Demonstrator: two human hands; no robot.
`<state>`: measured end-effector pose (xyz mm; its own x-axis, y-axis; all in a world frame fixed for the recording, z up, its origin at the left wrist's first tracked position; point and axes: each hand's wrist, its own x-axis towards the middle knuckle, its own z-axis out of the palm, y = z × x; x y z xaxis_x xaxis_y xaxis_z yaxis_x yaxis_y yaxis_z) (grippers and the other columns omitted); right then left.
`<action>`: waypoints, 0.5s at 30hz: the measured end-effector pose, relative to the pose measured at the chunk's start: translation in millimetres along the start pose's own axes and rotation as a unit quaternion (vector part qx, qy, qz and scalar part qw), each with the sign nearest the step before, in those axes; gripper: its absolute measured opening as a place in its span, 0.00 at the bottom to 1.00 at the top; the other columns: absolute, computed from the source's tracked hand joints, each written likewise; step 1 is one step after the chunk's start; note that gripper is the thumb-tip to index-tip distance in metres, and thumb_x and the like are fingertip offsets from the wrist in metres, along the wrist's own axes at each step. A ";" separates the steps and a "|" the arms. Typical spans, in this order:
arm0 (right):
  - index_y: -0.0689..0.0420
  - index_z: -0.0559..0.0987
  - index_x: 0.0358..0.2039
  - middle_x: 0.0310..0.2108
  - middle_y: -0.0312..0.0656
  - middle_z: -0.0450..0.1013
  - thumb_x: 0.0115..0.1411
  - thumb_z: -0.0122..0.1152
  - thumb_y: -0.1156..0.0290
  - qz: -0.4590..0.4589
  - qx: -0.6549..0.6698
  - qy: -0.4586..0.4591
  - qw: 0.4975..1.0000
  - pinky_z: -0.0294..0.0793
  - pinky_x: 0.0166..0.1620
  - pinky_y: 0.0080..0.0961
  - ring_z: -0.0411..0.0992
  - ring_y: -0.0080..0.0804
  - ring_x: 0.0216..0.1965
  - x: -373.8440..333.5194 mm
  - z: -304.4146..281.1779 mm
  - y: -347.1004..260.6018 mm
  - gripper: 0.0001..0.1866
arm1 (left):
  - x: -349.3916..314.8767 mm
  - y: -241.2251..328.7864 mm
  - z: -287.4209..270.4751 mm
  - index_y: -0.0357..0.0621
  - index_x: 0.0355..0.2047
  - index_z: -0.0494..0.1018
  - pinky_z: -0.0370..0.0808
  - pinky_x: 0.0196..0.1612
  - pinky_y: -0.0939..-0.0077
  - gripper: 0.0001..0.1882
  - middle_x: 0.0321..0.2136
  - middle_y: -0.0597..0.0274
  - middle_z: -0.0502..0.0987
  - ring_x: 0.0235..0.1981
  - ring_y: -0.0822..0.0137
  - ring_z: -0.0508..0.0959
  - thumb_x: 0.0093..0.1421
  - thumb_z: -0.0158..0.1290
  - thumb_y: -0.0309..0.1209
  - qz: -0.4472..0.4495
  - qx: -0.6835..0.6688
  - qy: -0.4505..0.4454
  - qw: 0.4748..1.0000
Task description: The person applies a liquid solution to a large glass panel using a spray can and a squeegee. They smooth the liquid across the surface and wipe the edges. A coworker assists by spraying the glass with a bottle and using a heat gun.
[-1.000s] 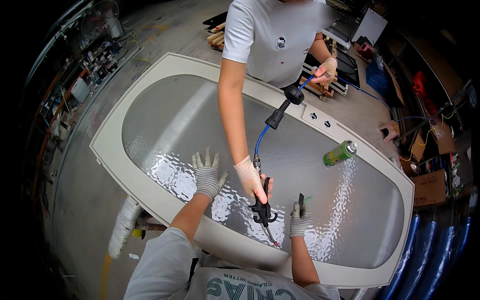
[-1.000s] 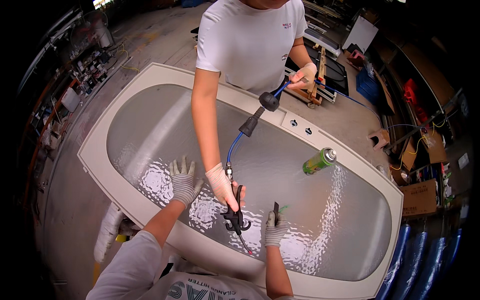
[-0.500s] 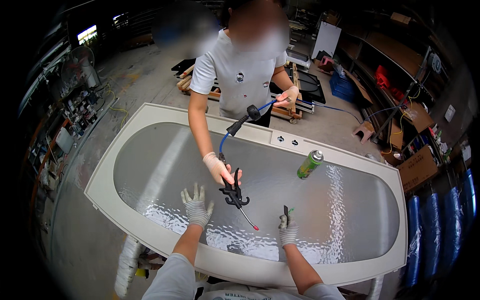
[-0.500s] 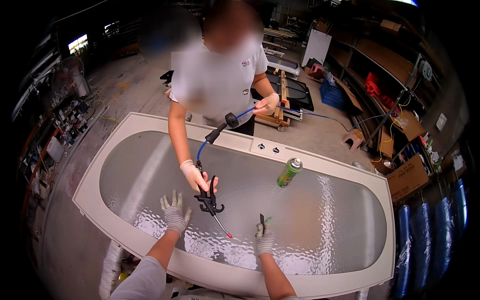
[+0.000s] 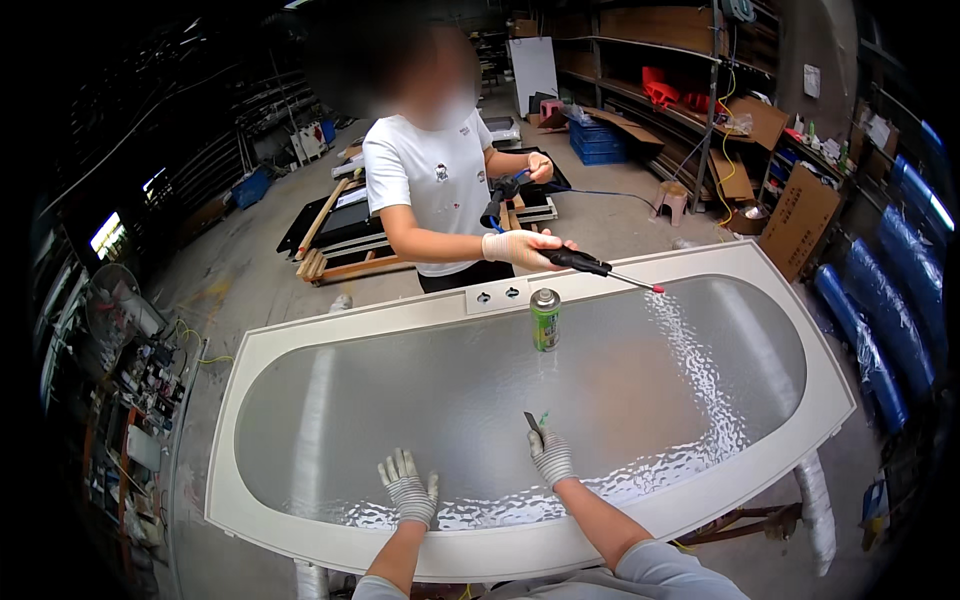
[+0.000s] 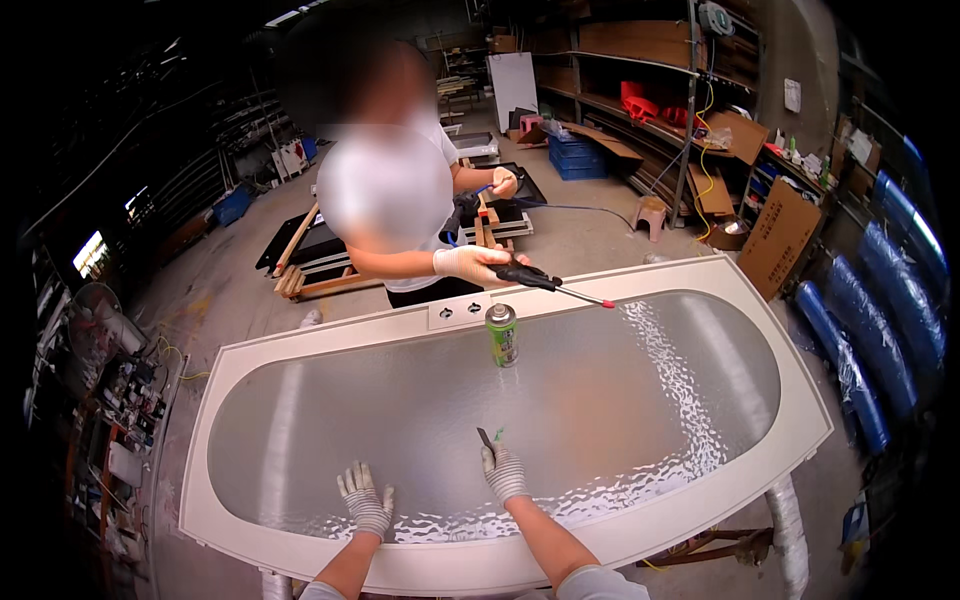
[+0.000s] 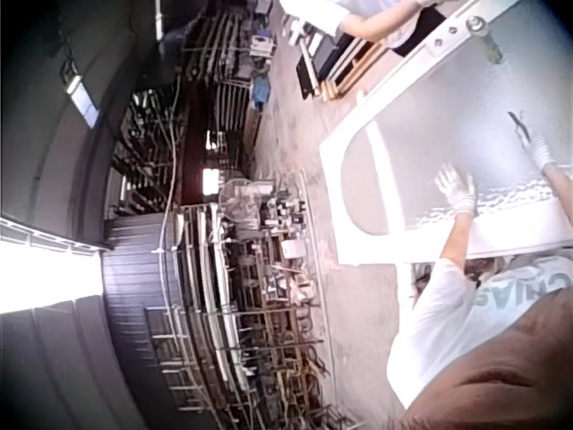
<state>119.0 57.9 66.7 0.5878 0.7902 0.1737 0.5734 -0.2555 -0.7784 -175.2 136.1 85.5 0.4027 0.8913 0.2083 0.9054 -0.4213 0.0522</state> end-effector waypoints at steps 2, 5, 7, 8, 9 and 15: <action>0.57 0.76 0.39 0.28 0.56 0.75 0.65 0.48 0.57 0.005 0.014 -0.007 1.000 0.73 0.36 0.49 0.74 0.57 0.31 -0.3 0.3 -0.4 0.17 | -3.4 6.8 8.7 0.28 0.64 0.53 0.34 0.70 0.45 0.43 0.66 0.40 0.53 0.67 0.40 0.50 0.58 0.49 0.49 0.029 0.008 -0.003 1.000; 0.57 0.76 0.39 0.28 0.56 0.75 0.65 0.48 0.55 0.021 0.023 -0.025 0.999 0.73 0.37 0.49 0.74 0.57 0.31 2.9 -1.5 1.8 0.18 | -2.2 15.0 10.9 0.30 0.65 0.52 0.37 0.70 0.46 0.42 0.66 0.39 0.52 0.67 0.40 0.51 0.59 0.48 0.48 0.052 -0.008 -0.003 0.999; 0.58 0.76 0.39 0.28 0.57 0.75 0.65 0.48 0.54 0.039 0.037 -0.045 0.998 0.72 0.36 0.49 0.74 0.59 0.31 4.6 -3.7 -1.2 0.19 | 1.1 16.2 7.6 0.33 0.66 0.50 0.39 0.70 0.46 0.42 0.67 0.40 0.51 0.68 0.42 0.50 0.60 0.47 0.47 0.047 -0.015 -0.018 0.999; 0.58 0.76 0.38 0.28 0.57 0.75 0.65 0.48 0.54 0.039 0.040 -0.043 0.997 0.72 0.36 0.49 0.74 0.58 0.31 3.3 -5.5 -2.1 0.19 | 0.4 15.9 9.7 0.33 0.66 0.49 0.40 0.69 0.46 0.42 0.66 0.39 0.51 0.68 0.41 0.50 0.60 0.47 0.47 0.052 -0.009 -0.019 0.998; 0.58 0.76 0.38 0.28 0.57 0.75 0.65 0.48 0.54 0.039 0.044 -0.042 0.997 0.72 0.36 0.49 0.74 0.58 0.31 3.6 -6.7 -3.5 0.19 | 1.7 13.5 11.8 0.33 0.66 0.49 0.41 0.69 0.46 0.42 0.66 0.39 0.51 0.67 0.41 0.50 0.60 0.47 0.47 0.057 -0.002 -0.018 0.998; 0.55 0.75 0.37 0.28 0.54 0.75 0.66 0.45 0.53 0.064 0.034 -0.095 0.993 0.73 0.37 0.48 0.75 0.55 0.32 5.3 -14.5 -3.0 0.18 | 26.0 12.8 22.9 0.32 0.66 0.49 0.40 0.70 0.46 0.41 0.66 0.37 0.51 0.68 0.38 0.48 0.60 0.46 0.46 0.063 -0.030 -0.040 0.997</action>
<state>128.8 54.8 78.7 0.5312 0.8463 -0.0404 0.4583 -0.3271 -0.8264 -150.2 157.7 69.2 0.5245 0.8401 0.1384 0.8381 -0.5381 0.0896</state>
